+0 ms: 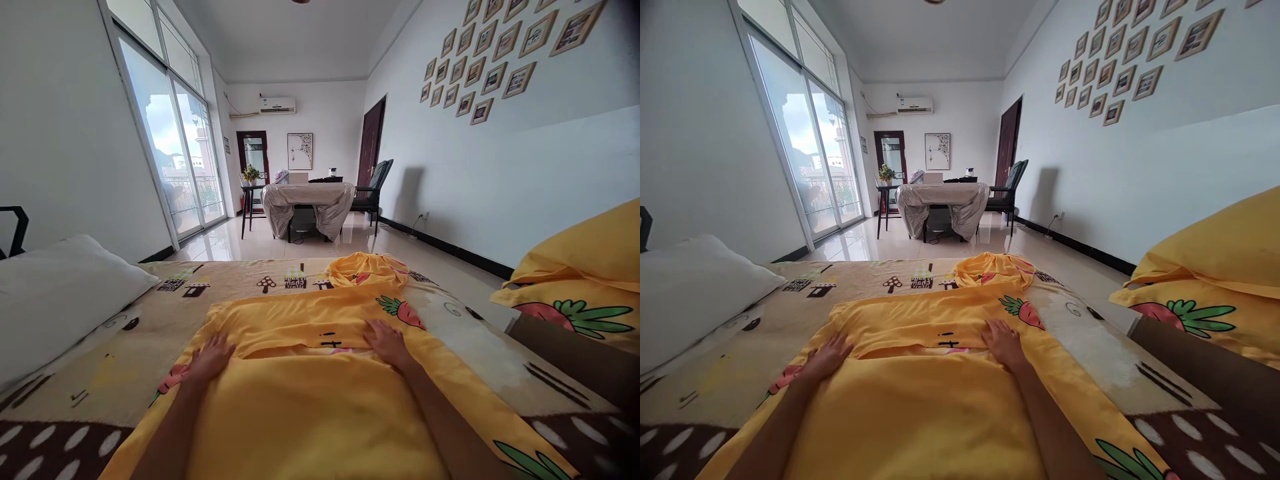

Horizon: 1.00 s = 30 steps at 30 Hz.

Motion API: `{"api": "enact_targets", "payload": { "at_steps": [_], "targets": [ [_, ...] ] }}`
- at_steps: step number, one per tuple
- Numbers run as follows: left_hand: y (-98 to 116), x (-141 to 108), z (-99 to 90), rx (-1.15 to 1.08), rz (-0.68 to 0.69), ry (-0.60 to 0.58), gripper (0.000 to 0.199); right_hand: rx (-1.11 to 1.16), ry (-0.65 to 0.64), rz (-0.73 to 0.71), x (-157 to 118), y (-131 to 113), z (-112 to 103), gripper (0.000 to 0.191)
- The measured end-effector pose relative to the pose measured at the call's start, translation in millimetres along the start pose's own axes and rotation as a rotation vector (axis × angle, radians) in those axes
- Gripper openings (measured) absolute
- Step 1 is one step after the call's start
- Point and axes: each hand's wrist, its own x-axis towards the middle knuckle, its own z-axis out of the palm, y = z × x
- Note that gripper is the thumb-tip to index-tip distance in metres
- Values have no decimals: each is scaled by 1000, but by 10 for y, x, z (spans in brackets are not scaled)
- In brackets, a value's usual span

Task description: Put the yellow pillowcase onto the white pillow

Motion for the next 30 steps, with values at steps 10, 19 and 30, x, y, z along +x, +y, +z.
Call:
{"api": "enact_targets", "payload": {
  "at_steps": [10, 19, 30],
  "targets": [
    [-536, 110, 11, 22, -377, 69, 62, -349, 35, 227, 106, 461, -100, 53],
    [-421, 182, 240, 29, -248, 145, 52, -450, 95, 259, 111, 491, -50, 46],
    [-412, 165, 233, 27, -237, 170, 49, -460, 99, 241, 119, 503, -45, 40]
  ]
}}
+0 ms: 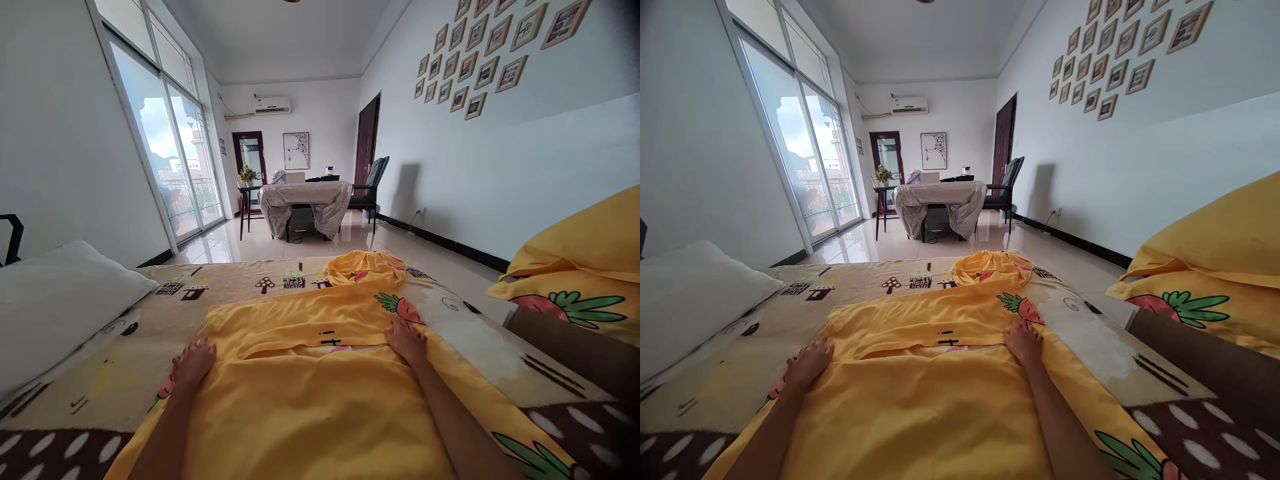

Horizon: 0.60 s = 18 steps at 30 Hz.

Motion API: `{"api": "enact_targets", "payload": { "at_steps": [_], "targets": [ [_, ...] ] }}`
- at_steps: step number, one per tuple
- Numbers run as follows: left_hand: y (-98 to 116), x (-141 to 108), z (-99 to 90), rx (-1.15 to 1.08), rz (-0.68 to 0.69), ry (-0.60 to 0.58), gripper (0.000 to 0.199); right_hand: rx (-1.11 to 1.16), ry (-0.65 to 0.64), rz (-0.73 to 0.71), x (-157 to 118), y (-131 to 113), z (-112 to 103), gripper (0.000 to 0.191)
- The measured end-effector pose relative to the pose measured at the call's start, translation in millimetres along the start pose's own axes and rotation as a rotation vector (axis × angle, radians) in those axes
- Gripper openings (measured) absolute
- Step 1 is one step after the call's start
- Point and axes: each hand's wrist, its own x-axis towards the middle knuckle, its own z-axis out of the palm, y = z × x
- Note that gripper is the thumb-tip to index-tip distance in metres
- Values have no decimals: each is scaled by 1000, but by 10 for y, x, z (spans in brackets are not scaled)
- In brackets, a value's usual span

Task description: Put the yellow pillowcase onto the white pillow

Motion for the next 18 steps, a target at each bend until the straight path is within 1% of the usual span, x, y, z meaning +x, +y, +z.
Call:
{"api": "enact_targets", "payload": {
  "at_steps": [3, 6, 8, 10, 12, 14, 16, 17, 18],
  "targets": [
    [15, -24, -26, 1, 4, -7, 45, 13, 5, -1, -16, -12, -8, 39],
    [28, -69, -93, -4, 14, -8, 43, 39, 9, 0, -43, -11, -23, 39],
    [55, -93, -176, -11, 34, -16, 42, 65, 10, 0, -55, -6, -52, 37],
    [135, -110, -292, -25, 73, -25, 42, 103, 1, -8, -55, -24, -113, 37],
    [298, -148, -423, -47, 144, -19, 45, 155, -8, -43, -56, -101, -211, 38],
    [544, -247, -531, -79, 255, 2, 49, 217, -3, -123, -90, -264, -326, 42],
    [834, -431, -569, -122, 415, 16, 51, 280, 17, -254, -198, -501, -410, 48],
    [975, -548, -552, -147, 514, 10, 52, 311, 25, -336, -285, -633, -425, 49],
    [1102, -673, -512, -197, 654, -16, 53, 341, 24, -420, -392, -763, -418, 51]
  ]
}}
